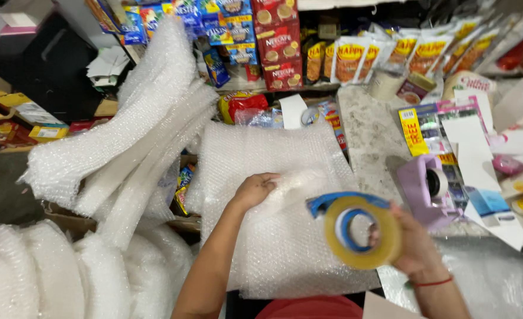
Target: The person wraps small boxes in bubble wrap and secures them with clear packing tape. They handle each box individually, folding the bubble wrap around it and applying tape to seal the package. The process is repeated for multiple items.
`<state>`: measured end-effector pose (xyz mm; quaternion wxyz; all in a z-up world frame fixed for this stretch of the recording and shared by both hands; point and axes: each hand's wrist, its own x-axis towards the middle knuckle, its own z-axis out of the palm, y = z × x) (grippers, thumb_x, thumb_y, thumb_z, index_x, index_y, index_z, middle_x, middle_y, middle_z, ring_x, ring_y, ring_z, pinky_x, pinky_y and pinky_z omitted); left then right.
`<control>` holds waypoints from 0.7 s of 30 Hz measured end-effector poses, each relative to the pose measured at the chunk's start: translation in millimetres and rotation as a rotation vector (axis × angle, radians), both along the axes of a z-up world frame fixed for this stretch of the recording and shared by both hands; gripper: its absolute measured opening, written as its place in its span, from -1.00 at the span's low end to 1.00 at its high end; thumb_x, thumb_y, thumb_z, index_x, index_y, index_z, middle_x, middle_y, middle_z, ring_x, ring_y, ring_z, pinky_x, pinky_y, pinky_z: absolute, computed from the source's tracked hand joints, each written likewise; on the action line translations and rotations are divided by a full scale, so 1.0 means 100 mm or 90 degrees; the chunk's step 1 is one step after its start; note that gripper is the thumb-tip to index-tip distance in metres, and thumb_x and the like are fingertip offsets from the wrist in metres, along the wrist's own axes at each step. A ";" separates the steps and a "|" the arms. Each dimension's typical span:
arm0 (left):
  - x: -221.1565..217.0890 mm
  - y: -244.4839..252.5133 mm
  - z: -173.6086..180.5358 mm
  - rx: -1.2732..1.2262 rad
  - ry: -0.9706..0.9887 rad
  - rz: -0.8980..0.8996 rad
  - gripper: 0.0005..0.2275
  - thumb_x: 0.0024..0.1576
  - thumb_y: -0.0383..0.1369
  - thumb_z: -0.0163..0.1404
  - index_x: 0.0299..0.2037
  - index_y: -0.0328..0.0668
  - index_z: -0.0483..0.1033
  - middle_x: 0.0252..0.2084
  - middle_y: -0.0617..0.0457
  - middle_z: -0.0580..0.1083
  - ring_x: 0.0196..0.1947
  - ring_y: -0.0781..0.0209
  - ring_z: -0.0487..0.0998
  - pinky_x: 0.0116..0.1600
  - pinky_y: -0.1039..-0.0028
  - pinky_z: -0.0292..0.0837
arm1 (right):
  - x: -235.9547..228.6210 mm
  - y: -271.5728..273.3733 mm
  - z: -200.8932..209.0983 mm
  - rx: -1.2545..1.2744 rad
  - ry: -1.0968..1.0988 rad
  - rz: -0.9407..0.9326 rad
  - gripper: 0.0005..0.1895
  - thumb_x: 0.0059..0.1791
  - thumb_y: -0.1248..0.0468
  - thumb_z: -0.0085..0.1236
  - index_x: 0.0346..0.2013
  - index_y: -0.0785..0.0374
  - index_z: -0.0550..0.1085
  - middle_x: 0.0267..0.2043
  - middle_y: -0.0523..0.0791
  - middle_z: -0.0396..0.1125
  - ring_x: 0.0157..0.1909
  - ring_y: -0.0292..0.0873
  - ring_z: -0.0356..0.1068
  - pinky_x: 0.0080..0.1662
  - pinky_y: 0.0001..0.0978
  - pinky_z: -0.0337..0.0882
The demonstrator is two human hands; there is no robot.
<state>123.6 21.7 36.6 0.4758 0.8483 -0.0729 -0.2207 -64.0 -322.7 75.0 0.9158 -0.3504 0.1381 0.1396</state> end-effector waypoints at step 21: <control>-1.26 -0.75 0.99 0.152 -0.523 0.072 -0.11 -0.14 -0.15 0.34 0.34 -0.39 0.11 0.22 -0.33 0.29 0.18 -0.28 0.33 0.19 -0.07 0.27 | 0.33 0.54 0.02 -0.610 -0.402 -0.018 -0.23 0.00 0.07 0.23 0.35 0.31 0.08 0.41 0.00 0.11 0.40 -0.09 0.15 0.31 -0.17 0.16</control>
